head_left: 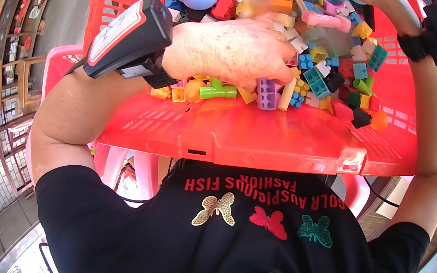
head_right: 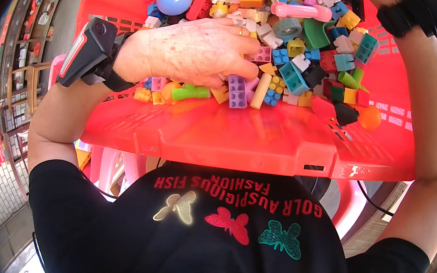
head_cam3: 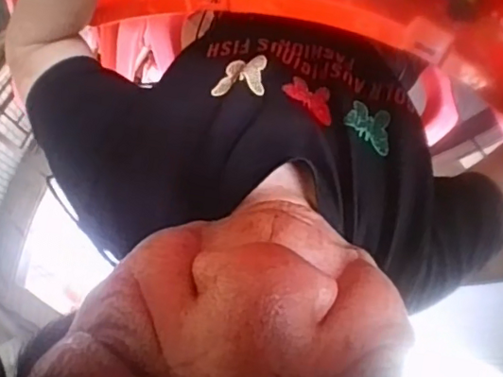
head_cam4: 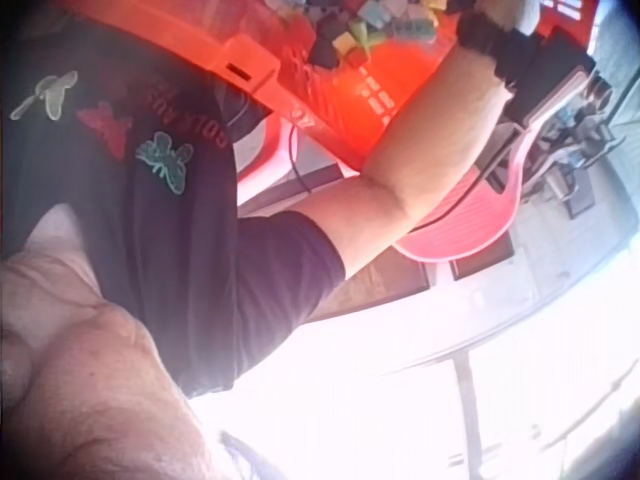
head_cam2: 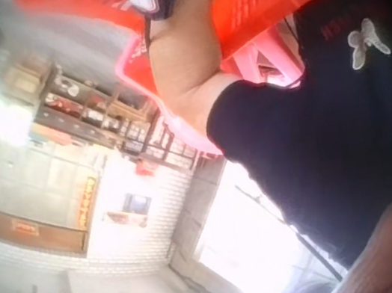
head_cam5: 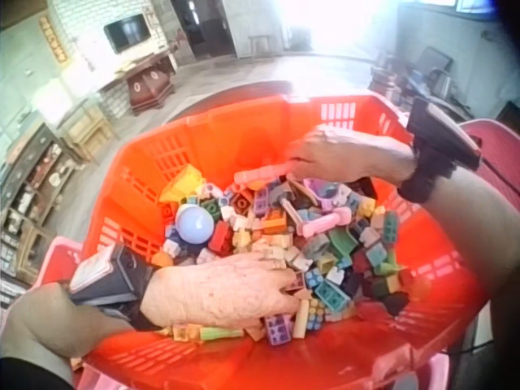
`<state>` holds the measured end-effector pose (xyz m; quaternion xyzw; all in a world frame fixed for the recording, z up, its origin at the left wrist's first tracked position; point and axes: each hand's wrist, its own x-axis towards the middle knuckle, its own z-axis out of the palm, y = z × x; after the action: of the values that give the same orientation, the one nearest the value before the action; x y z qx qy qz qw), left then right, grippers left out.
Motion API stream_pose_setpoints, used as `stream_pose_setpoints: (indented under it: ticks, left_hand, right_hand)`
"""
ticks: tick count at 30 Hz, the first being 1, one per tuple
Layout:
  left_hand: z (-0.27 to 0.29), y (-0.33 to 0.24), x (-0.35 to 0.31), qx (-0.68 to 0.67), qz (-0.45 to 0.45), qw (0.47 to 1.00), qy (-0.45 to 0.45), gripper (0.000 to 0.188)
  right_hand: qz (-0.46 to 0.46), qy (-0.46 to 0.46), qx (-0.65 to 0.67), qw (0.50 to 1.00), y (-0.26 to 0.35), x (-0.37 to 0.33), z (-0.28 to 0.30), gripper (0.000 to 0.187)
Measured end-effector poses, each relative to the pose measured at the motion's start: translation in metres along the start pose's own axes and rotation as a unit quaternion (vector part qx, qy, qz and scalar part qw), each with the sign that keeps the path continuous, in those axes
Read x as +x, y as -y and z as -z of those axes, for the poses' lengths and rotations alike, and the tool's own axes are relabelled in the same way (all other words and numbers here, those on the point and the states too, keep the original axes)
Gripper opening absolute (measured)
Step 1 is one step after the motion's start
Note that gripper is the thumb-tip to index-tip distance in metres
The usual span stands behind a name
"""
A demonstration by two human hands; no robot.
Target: The recorder is sorting and assembling various colorful plastic blocks from a large red basket.
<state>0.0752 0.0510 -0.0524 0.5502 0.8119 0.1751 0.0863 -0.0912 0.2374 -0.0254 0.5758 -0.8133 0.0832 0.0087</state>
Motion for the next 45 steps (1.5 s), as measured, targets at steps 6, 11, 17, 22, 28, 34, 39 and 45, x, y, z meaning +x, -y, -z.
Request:
stream_pose_setpoints:
  ticks: [6,11,17,22,28,34,39,45]
  left_hand:
    - [-0.006,0.023,-0.029,0.077,0.083,0.994,-0.007,0.012]
    - [0.013,0.024,-0.026,0.213,0.192,0.956,0.054,0.005]
    - [0.023,0.032,-0.027,0.328,0.29,0.89,0.131,0.005]
    - [0.003,-0.004,0.004,0.128,0.024,0.99,-0.055,0.022]
    - [-0.03,-0.029,0.006,0.022,-0.01,0.999,0.033,0.025]
    - [-0.03,-0.03,0.012,0.057,0.045,0.997,0.027,0.017]
    - [-0.026,-0.023,0.009,0.085,0.069,0.994,0.009,0.019]
    - [-0.009,-0.016,0.014,0.134,0.141,0.979,0.064,0.032]
  right_hand:
    - [-0.007,0.001,0.011,1.0,0.005,0.011,-0.008,0.028]
    - [0.003,0.003,-0.001,1.0,0.002,0.0,0.0,0.029]
    - [-0.008,-0.009,0.005,1.0,0.006,0.0,0.001,0.029]
    - [-0.038,0.006,0.013,0.999,0.019,0.006,0.004,0.029]
    - [0.008,0.004,-0.011,1.0,0.009,0.003,-0.001,0.031]
    - [0.026,-0.01,0.004,1.0,0.006,-0.002,0.0,0.033]
    - [0.053,0.015,-0.022,0.998,0.0,0.004,-0.008,0.034]
    - [0.037,0.021,-0.014,0.999,-0.002,-0.006,-0.003,0.033]
